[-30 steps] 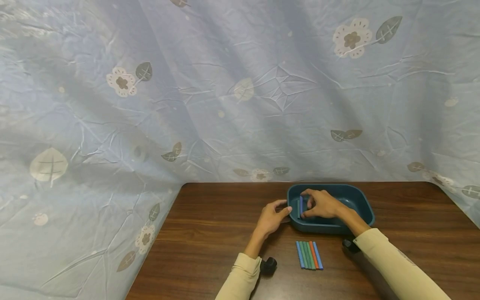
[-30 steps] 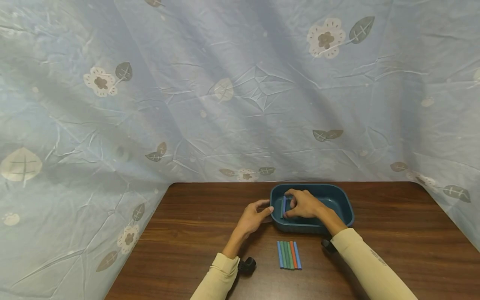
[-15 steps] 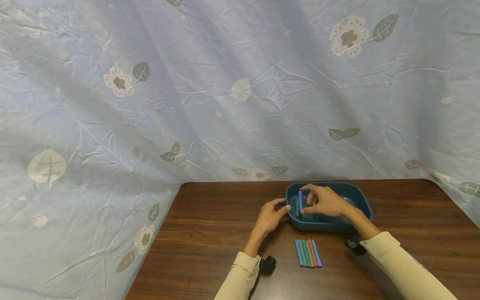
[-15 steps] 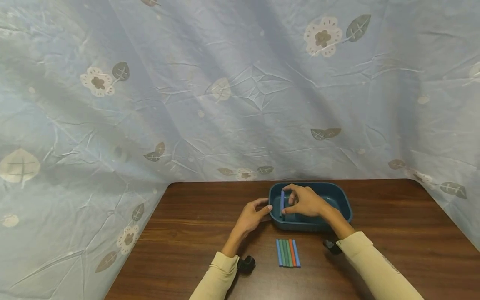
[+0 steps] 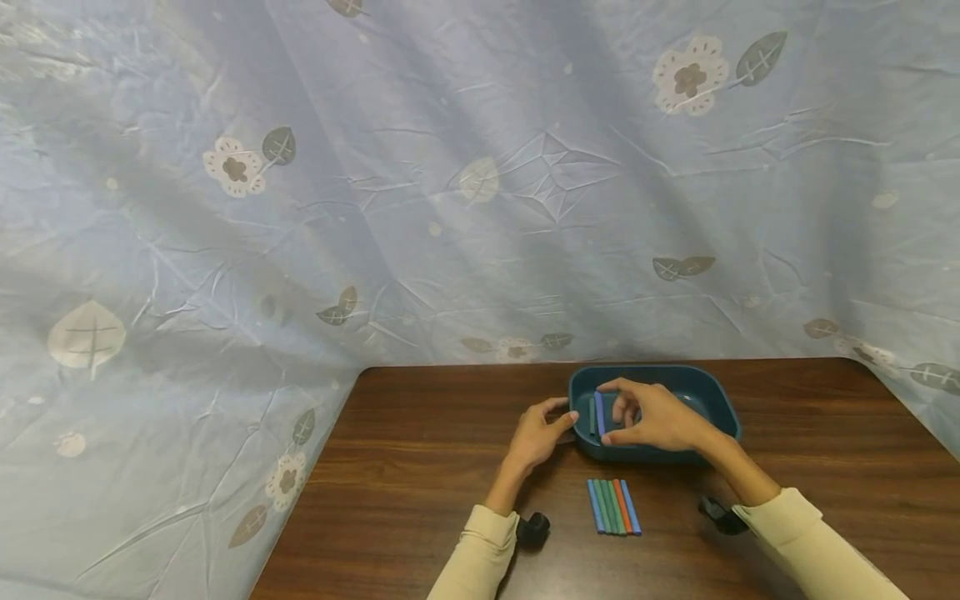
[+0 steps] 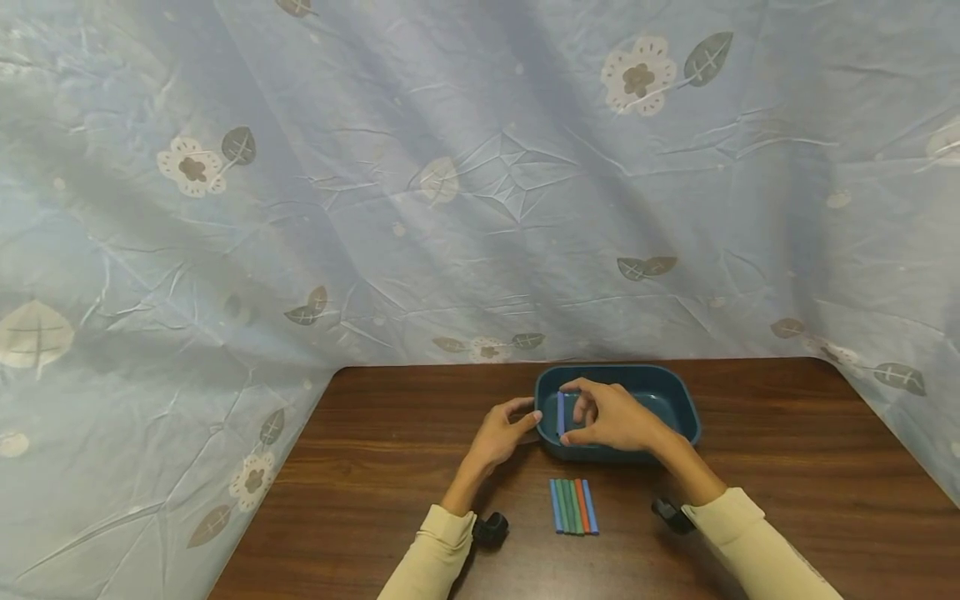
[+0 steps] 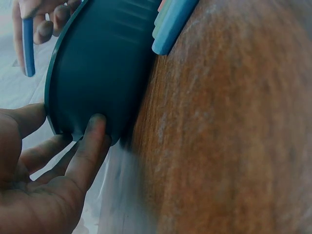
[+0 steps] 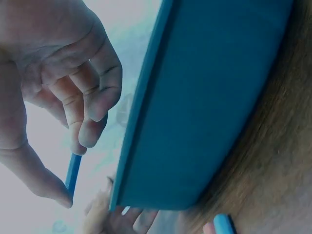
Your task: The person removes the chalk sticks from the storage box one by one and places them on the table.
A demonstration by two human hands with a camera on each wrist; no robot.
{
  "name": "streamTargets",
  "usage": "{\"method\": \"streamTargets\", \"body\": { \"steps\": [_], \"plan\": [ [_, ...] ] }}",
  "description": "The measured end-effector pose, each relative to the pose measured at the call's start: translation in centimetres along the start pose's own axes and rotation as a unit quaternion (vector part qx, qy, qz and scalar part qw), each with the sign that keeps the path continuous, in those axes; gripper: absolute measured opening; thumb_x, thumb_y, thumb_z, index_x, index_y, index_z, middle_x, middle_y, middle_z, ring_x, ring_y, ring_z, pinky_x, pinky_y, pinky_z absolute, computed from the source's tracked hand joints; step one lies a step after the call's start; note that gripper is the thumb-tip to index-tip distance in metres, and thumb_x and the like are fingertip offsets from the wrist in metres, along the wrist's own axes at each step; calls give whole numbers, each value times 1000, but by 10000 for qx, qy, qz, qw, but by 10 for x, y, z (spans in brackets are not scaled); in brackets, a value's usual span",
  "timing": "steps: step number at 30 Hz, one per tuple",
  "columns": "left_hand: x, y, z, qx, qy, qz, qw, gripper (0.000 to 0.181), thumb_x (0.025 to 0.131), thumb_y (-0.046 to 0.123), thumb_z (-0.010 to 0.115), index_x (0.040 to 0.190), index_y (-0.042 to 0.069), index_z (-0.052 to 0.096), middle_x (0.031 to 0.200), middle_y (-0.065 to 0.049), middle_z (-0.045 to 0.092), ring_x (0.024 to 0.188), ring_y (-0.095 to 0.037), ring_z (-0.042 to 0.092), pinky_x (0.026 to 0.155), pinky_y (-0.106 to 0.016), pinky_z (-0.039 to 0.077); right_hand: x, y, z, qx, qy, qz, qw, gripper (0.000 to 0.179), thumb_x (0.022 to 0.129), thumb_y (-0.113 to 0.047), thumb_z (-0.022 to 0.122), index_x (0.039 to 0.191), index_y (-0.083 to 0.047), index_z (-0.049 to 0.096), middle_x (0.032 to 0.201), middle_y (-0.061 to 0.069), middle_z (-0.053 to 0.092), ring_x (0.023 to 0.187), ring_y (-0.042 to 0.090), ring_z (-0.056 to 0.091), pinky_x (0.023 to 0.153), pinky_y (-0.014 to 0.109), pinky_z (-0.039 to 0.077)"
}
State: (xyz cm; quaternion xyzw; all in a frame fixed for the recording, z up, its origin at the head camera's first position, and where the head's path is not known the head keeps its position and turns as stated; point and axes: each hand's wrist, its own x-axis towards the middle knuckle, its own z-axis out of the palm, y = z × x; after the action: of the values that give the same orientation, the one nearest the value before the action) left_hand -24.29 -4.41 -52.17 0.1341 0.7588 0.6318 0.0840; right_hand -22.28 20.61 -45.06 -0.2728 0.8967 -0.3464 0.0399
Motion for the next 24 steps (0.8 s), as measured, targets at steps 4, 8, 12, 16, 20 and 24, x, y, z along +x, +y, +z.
{"method": "streamTargets", "body": {
  "steps": [4,8,12,16,20,24],
  "plan": [
    [1,0,0,147,58,56,9999,49,105,23,71,145,-4,63,136,-22,72,105,-27,80,89,-33,65,-8,-7,-1,-78,-1,-71,9999,85,87,-48,89,149,-1,55,93,-8,67,80,3,63,77,27,57],
    [0,1,0,393,126,120,9991,49,105,26,72,144,-2,64,136,-20,73,104,-23,80,93,-34,64,-16,-12,-1,-100,24,-151,9998,85,88,-50,88,149,-2,55,93,-9,67,80,1,61,79,28,58],
    [-1,3,0,653,192,145,9976,48,105,29,72,144,0,66,137,-18,73,109,-21,77,102,-39,60,-24,-14,-1,-59,49,-269,9996,83,89,-46,88,149,-1,55,94,-9,67,79,0,60,78,29,59],
    [-2,3,0,960,281,174,9948,47,105,31,72,143,3,67,140,-16,72,118,-23,73,109,-46,57,-32,-15,1,-15,54,-349,9994,81,89,-44,88,148,0,55,94,-7,68,77,0,60,74,27,58],
    [-2,3,0,1067,315,180,9936,47,105,31,71,143,4,68,143,-17,70,127,-28,69,112,-49,54,-40,-14,3,13,48,-387,9992,79,88,-42,90,146,-1,57,91,-6,67,76,2,60,70,24,54],
    [-2,2,0,1008,304,158,9943,46,105,31,71,143,5,68,144,-17,70,129,-29,68,113,-50,54,-49,-16,5,126,-10,-384,9992,77,87,-39,91,145,-1,58,88,-7,65,74,6,60,67,24,52]
  ]
}}
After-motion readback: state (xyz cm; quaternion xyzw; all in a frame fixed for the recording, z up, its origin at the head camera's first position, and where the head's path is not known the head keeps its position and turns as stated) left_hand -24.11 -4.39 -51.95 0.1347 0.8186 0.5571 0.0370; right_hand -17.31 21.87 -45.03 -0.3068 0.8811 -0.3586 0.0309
